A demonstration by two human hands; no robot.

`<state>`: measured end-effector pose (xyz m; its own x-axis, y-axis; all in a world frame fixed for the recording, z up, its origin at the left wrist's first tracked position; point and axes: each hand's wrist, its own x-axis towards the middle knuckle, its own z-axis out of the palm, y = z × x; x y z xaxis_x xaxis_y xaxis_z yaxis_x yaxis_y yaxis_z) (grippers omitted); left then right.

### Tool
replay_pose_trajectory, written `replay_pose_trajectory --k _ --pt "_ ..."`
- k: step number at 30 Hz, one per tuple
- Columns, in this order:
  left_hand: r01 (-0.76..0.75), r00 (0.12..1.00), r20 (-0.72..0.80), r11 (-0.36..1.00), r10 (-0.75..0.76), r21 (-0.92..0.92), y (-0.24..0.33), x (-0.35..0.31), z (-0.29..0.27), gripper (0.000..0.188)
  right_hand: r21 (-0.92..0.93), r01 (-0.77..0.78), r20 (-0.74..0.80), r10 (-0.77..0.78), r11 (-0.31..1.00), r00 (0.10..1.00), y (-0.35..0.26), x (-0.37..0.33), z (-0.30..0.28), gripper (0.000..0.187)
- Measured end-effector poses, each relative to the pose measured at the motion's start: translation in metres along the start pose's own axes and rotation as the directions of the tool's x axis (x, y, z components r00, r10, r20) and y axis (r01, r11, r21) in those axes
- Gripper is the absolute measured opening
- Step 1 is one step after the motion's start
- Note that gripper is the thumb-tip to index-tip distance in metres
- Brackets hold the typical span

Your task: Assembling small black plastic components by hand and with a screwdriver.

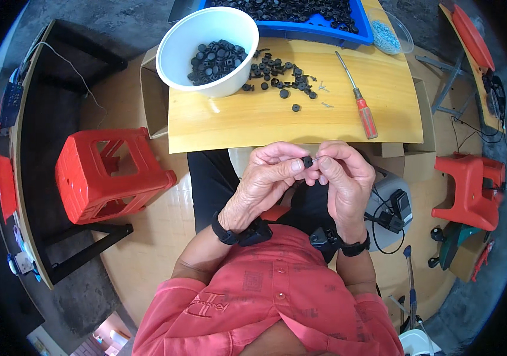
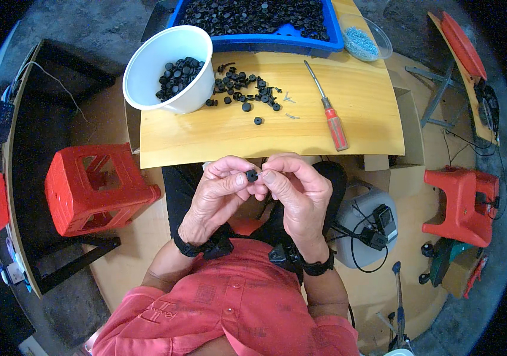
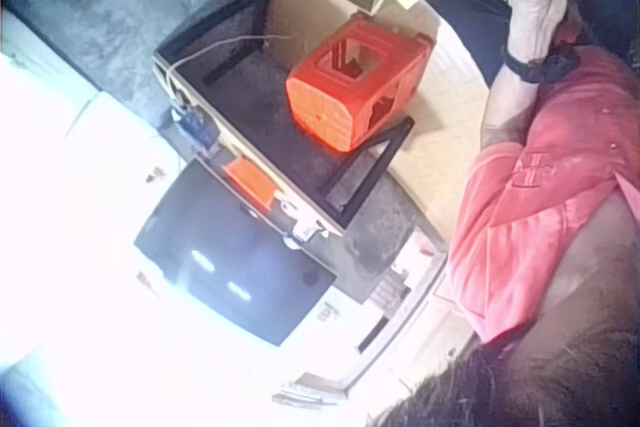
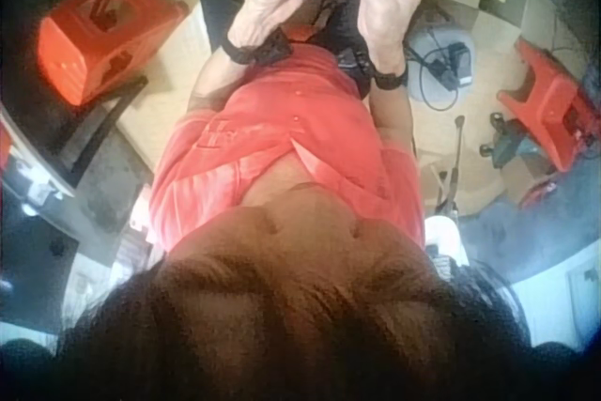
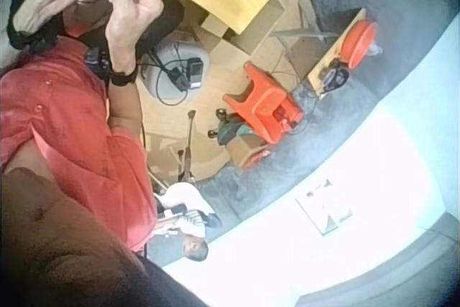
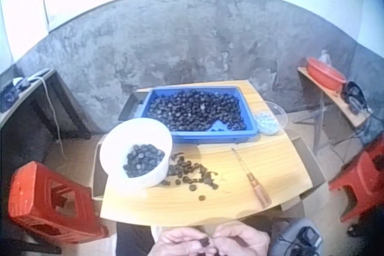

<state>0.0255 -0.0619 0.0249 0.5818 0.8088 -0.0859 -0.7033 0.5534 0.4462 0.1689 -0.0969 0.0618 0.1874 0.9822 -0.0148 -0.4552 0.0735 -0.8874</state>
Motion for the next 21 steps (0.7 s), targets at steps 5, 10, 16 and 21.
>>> replay_pose_trajectory --k 5,10,16,21 --pt "0.015 1.0 0.012 0.996 -0.014 -0.089 -0.0003 -0.0019 0.0012 0.018 -0.09 0.132 0.042 -0.129 0.987 0.991 -0.0059 -0.002 0.0054 0.01" --pt "-0.007 0.998 0.064 0.997 0.012 -0.077 -0.0008 -0.001 0.0015 0.018 -0.168 0.214 0.082 -0.202 0.962 0.976 -0.0063 -0.0039 0.0062 0.01" --pt "-0.027 0.999 0.039 1.0 0.028 -0.016 -0.0008 -0.0016 0.0032 0.018 -0.293 0.284 0.093 -0.268 0.913 0.959 -0.006 -0.0044 0.0057 0.01" --pt "-0.043 0.999 0.016 0.999 0.043 0.019 0.0004 -0.0025 0.0041 0.018 -0.474 0.351 0.107 -0.342 0.808 0.933 -0.0076 -0.0046 0.0084 0.009"
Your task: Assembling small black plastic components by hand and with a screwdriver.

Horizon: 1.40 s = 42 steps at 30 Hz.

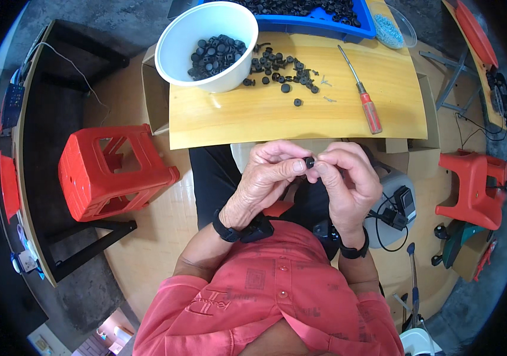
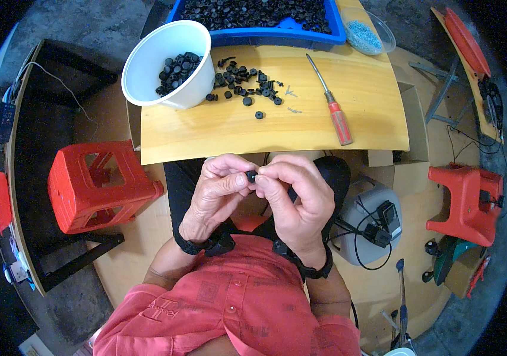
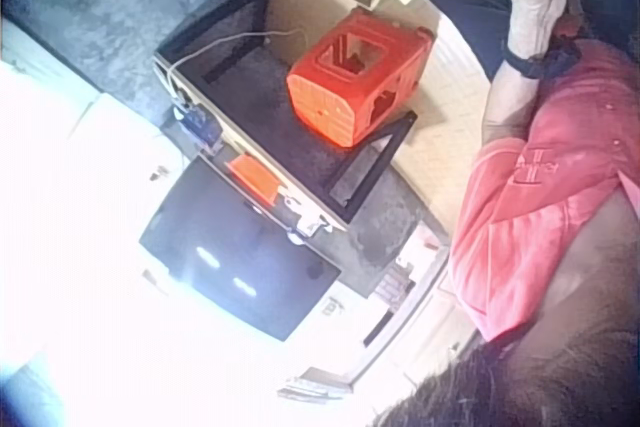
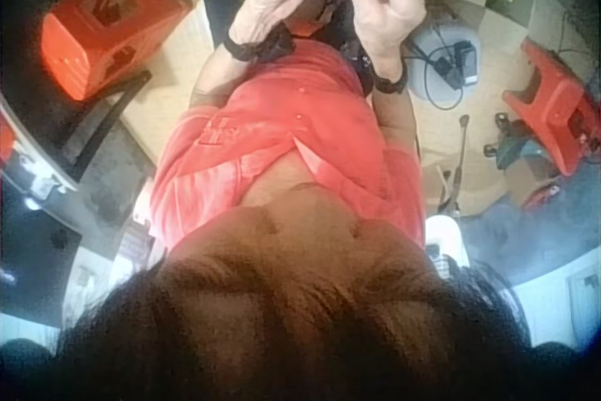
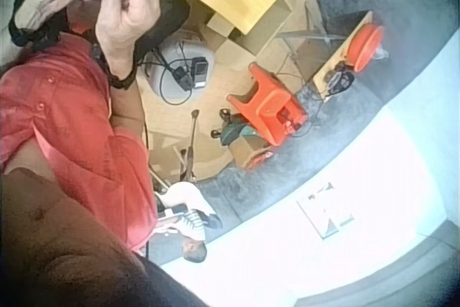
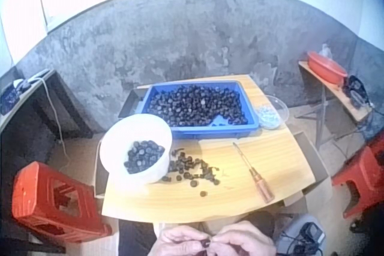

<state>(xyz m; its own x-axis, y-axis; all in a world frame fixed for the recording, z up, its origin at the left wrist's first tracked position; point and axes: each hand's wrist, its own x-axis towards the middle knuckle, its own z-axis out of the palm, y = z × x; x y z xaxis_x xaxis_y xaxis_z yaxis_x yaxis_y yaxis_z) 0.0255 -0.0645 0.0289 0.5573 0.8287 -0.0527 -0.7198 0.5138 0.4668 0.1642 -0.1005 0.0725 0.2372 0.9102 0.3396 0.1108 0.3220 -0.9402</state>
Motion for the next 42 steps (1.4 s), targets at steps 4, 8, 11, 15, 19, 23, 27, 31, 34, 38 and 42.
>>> replay_pose_trajectory --k 4,8,11,15,19,23,27,31,34,38,42 --pt "-0.029 0.999 -0.028 0.998 0.031 0.054 0.004 -0.002 0.003 0.017 -0.303 0.18 0.029 -0.18 0.936 0.983 -0.006 0.003 0.001 0.008" --pt "-0.056 0.995 -0.071 0.986 0.068 0.157 0.005 -0.003 0.003 0.017 -0.373 0.241 0.071 -0.231 0.896 0.97 -0.001 0.002 0.0 0.011" --pt "-0.043 0.996 -0.066 0.986 0.054 0.163 0.005 -0.004 -0.001 0.02 -0.393 0.297 0.139 -0.263 0.87 0.955 -0.002 0.004 0.0 0.013" --pt "-0.047 0.995 -0.084 0.991 0.058 0.124 0.007 -0.004 0.0 0.02 -0.377 0.299 0.141 -0.265 0.876 0.954 0.002 0.003 0.002 0.014" --pt "-0.044 0.996 -0.071 0.999 0.044 0.006 0.006 -0.002 -0.006 0.018 -0.295 0.129 0.072 -0.113 0.947 0.991 -0.003 0.002 0.006 0.014" --pt "-0.041 0.997 -0.071 0.999 0.041 0.013 0.005 -0.002 -0.009 0.018 -0.273 0.156 0.079 -0.139 0.949 0.987 0.0 0.005 0.007 0.011" --pt "-0.045 0.994 -0.101 0.997 0.051 0.056 0.004 -0.002 -0.013 0.018 -0.248 0.152 0.087 -0.135 0.957 0.987 0.008 0.007 0.009 0.01" --pt "-0.063 0.987 -0.135 0.977 0.091 0.202 0.003 -0.003 -0.016 0.019 -0.318 0.184 0.111 -0.156 0.93 0.981 0.009 0.011 0.011 0.007" --pt "-0.077 0.979 -0.16 0.96 0.123 0.269 0.006 -0.003 -0.013 0.019 -0.308 0.153 0.083 -0.134 0.939 0.988 0.013 0.011 0.013 0.007" --pt "-0.06 0.977 -0.176 0.946 0.121 0.318 0.009 -0.002 -0.013 0.021 -0.312 0.165 0.089 -0.144 0.936 0.986 0.022 0.012 0.013 0.007" --pt "-0.038 0.968 -0.216 0.929 0.125 0.368 0.014 -0.001 -0.013 0.023 -0.283 0.113 0.094 -0.09 0.952 0.991 0.025 0.014 0.017 0.007"
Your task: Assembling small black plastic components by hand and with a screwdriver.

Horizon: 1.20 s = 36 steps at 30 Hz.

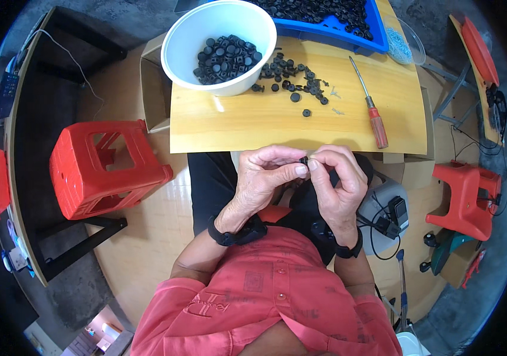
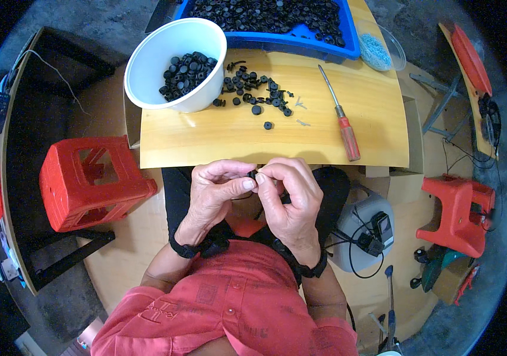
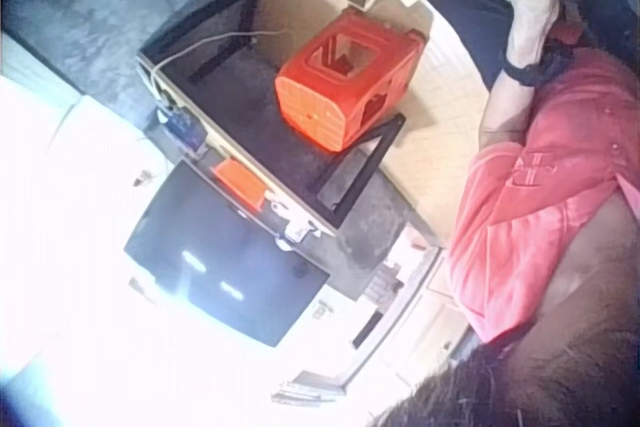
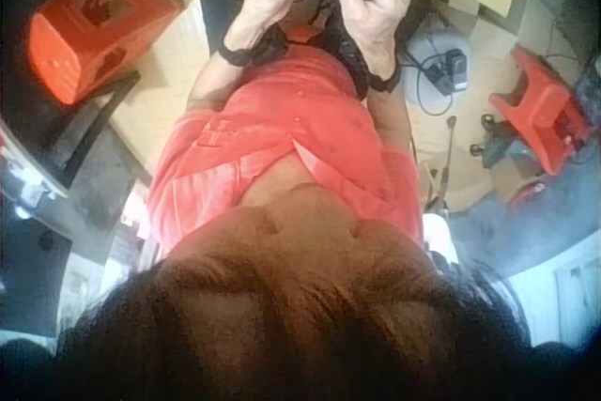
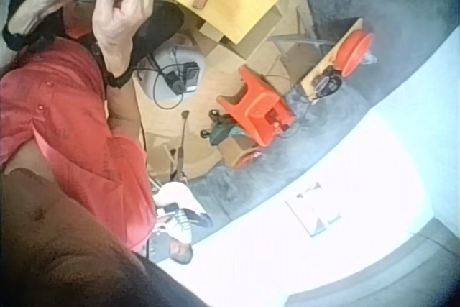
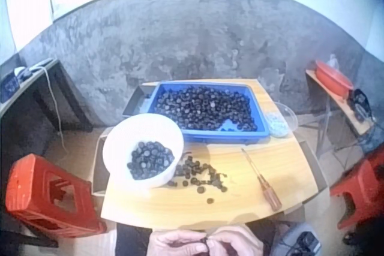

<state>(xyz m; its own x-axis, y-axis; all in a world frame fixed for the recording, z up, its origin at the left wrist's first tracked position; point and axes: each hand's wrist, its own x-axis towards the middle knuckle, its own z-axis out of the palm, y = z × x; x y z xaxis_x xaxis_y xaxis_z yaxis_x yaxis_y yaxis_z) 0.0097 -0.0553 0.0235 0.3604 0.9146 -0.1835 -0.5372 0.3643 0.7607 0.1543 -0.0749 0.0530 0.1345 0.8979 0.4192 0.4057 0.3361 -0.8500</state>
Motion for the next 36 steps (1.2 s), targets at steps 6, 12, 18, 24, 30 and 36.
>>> replay_pose_trajectory --k 6,12,18,24,30,36 --pt "-0.022 1.0 -0.017 0.996 0.02 -0.083 -0.006 0.011 -0.014 0.022 0.09 -0.166 0.054 0.162 0.982 0.985 0.006 0.006 0.005 0.009" --pt "0.026 1.0 0.017 0.978 -0.023 -0.209 -0.003 0.017 -0.023 0.024 -0.103 -0.265 0.063 0.272 0.959 0.96 0.028 0.032 0.004 0.014" --pt "0.036 0.999 0.001 0.968 -0.037 -0.249 -0.002 0.019 -0.031 0.024 -0.381 -0.049 0.064 0.08 0.923 0.995 0.049 0.044 0.016 0.015" --pt "0.029 0.999 -0.004 0.964 -0.032 -0.263 -0.002 0.021 -0.035 0.024 -0.47 -0.012 0.11 0.072 0.882 0.991 0.054 0.048 0.023 0.015" --pt "0.028 1.0 0.008 0.961 -0.027 -0.275 -0.003 0.022 -0.035 0.025 -0.521 0.024 0.147 0.062 0.853 0.987 0.057 0.051 0.024 0.016" --pt "0.02 1.0 0.015 0.963 -0.017 -0.268 -0.004 0.023 -0.035 0.025 -0.546 0.044 0.161 0.054 0.836 0.985 0.059 0.05 0.025 0.016"
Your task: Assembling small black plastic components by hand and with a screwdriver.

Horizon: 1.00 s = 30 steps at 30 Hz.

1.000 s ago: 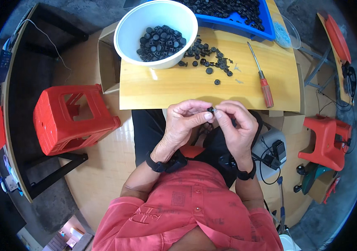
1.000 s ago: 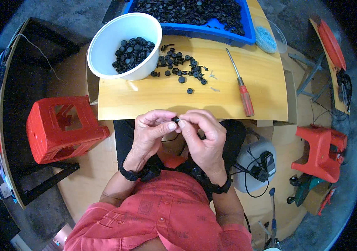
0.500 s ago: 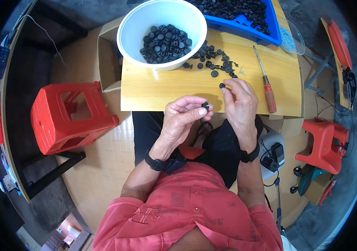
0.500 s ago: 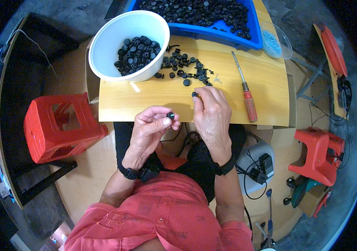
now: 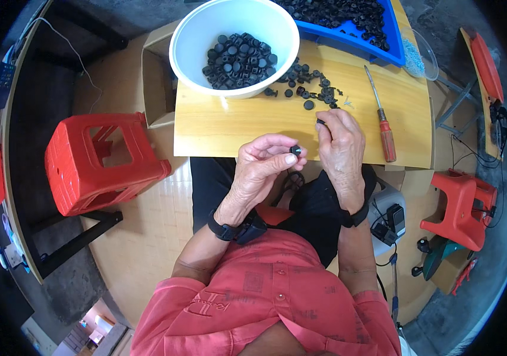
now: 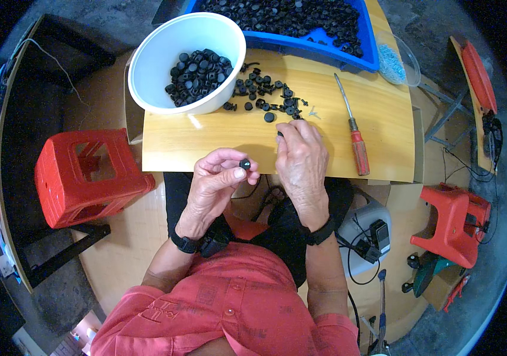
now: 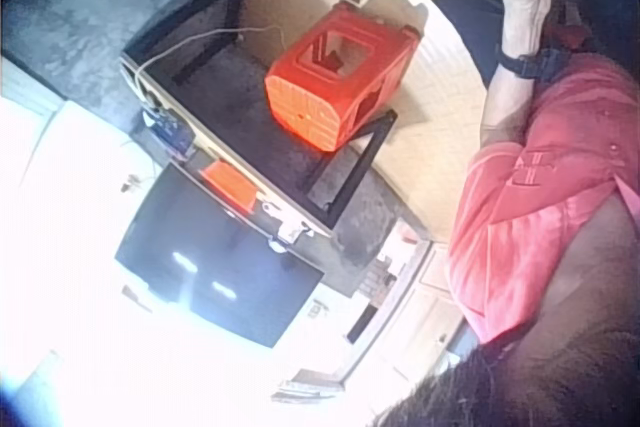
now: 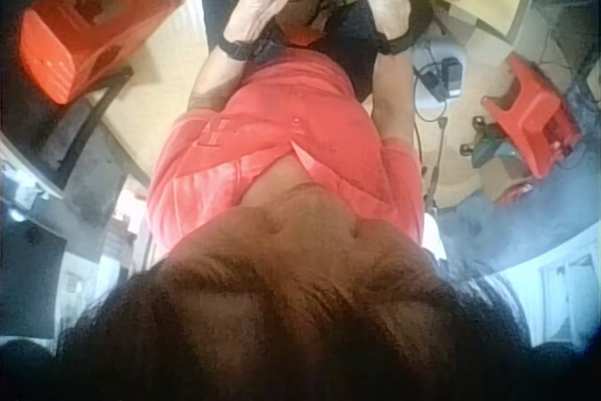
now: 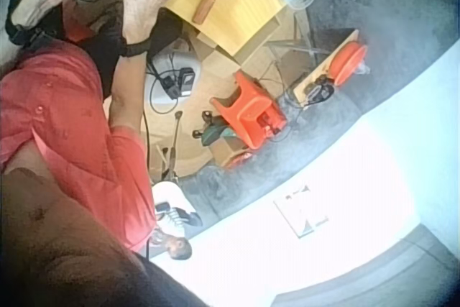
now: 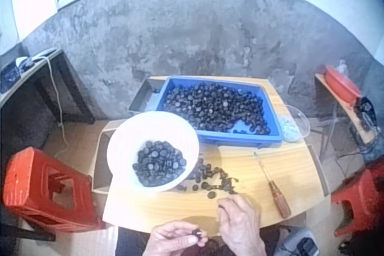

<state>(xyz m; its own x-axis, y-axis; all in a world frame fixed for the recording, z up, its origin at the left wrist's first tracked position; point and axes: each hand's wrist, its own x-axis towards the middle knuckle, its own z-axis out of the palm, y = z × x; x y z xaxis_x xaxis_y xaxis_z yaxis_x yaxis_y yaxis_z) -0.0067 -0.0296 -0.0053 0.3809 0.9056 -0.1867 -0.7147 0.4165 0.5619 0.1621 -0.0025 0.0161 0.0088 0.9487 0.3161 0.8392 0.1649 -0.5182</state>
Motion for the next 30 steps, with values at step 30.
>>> replay_pose_trajectory --k 30 --pt "-0.08 0.996 -0.026 0.996 0.081 0.038 0.002 -0.003 0.002 0.025 0.622 -0.18 0.074 0.172 0.762 0.982 -0.019 -0.005 -0.007 0.023"
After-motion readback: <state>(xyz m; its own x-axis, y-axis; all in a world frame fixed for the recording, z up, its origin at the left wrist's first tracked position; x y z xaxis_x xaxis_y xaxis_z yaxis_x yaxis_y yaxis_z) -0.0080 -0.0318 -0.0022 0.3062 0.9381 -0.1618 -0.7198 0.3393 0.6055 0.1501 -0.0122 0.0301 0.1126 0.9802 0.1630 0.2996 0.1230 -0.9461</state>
